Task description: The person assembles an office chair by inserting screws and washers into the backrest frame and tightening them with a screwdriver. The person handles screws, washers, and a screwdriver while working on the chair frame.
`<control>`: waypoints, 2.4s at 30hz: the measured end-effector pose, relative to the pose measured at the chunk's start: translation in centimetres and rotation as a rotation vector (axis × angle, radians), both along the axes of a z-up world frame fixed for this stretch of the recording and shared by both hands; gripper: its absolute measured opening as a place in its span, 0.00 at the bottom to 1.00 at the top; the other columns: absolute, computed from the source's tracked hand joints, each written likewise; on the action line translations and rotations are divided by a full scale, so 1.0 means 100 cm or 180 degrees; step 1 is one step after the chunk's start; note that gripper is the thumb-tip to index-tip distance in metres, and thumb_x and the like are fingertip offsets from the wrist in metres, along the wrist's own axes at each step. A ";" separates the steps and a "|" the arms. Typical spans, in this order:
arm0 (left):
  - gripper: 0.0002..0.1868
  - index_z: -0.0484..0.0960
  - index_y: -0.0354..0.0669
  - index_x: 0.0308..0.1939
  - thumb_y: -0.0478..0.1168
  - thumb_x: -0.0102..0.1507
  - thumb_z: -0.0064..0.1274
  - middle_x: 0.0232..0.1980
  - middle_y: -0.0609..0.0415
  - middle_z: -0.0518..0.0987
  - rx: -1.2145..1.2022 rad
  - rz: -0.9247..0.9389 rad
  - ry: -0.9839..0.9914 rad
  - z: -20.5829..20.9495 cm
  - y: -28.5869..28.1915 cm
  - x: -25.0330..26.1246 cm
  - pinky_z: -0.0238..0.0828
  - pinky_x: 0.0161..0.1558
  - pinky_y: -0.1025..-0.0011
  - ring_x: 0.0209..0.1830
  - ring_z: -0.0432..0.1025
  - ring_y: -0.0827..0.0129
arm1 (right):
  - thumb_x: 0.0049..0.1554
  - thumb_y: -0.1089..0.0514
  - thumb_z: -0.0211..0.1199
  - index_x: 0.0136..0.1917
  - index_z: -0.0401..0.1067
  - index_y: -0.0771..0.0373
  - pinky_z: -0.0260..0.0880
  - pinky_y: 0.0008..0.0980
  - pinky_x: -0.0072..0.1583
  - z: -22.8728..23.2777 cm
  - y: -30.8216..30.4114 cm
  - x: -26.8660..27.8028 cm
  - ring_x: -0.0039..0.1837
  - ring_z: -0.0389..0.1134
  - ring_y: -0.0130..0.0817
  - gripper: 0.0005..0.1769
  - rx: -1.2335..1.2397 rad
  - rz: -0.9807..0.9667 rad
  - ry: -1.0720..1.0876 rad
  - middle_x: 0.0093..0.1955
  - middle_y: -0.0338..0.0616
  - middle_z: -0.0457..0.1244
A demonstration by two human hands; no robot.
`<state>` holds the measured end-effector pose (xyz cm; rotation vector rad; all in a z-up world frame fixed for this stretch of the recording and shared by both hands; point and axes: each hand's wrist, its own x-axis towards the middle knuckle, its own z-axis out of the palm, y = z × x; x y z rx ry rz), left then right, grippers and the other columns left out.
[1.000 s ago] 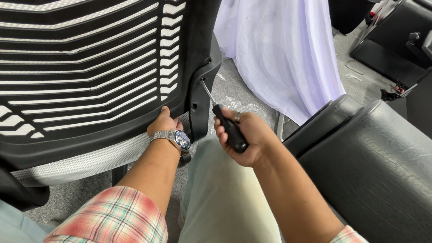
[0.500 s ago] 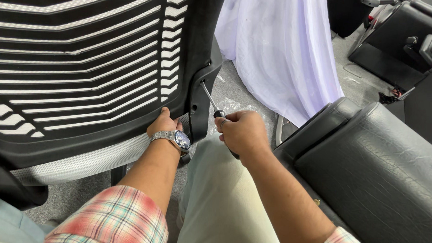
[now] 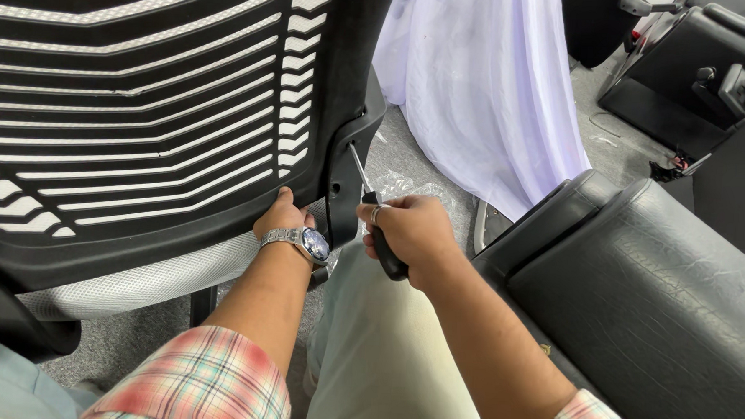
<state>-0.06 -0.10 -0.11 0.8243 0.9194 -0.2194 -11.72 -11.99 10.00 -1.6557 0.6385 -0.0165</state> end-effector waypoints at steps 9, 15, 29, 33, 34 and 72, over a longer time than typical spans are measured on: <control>0.31 0.71 0.25 0.63 0.49 0.66 0.55 0.58 0.36 0.79 -0.0063 0.0002 -0.0057 0.002 0.002 -0.003 0.81 0.46 0.75 0.49 0.81 0.59 | 0.62 0.56 0.59 0.44 0.69 0.67 0.73 0.24 0.36 -0.009 -0.026 0.010 0.33 0.66 0.25 0.12 0.2249 -0.0092 0.0186 0.35 0.41 0.65; 0.30 0.73 0.27 0.62 0.50 0.67 0.55 0.56 0.38 0.81 0.0035 -0.0008 0.0019 0.002 0.000 -0.001 0.81 0.45 0.76 0.47 0.82 0.61 | 0.65 0.52 0.56 0.48 0.67 0.69 0.73 0.21 0.38 -0.015 -0.036 0.009 0.35 0.67 0.25 0.15 0.3410 -0.0120 0.0200 0.38 0.40 0.63; 0.29 0.78 0.34 0.59 0.56 0.67 0.54 0.56 0.46 0.84 0.0753 -0.0640 0.0530 0.025 0.005 -0.004 0.78 0.50 0.66 0.47 0.81 0.60 | 0.63 0.51 0.57 0.51 0.69 0.65 0.70 0.21 0.37 -0.016 -0.042 -0.029 0.35 0.65 0.23 0.14 0.2362 0.0018 0.0341 0.38 0.38 0.63; 0.27 0.78 0.36 0.59 0.54 0.67 0.54 0.55 0.49 0.84 0.0787 -0.0540 0.0468 0.028 0.003 -0.007 0.79 0.51 0.67 0.48 0.81 0.60 | 0.63 0.51 0.57 0.51 0.69 0.66 0.71 0.21 0.37 -0.016 -0.044 -0.032 0.35 0.65 0.23 0.14 0.2440 -0.0010 0.0279 0.38 0.38 0.63; 0.27 0.78 0.36 0.59 0.54 0.67 0.54 0.55 0.49 0.84 0.0785 -0.0566 0.0473 0.029 0.002 -0.007 0.79 0.51 0.67 0.48 0.81 0.60 | 0.63 0.51 0.57 0.51 0.69 0.66 0.71 0.21 0.37 -0.016 -0.043 -0.032 0.35 0.65 0.23 0.14 0.2419 -0.0016 0.0271 0.38 0.38 0.63; 0.27 0.77 0.34 0.61 0.52 0.67 0.54 0.53 0.48 0.84 0.0610 -0.0505 0.0252 -0.002 0.006 0.003 0.80 0.50 0.71 0.49 0.82 0.64 | 0.63 0.52 0.57 0.54 0.69 0.67 0.70 0.23 0.40 -0.020 -0.038 -0.048 0.40 0.64 0.26 0.15 0.2415 -0.0216 -0.0056 0.40 0.41 0.63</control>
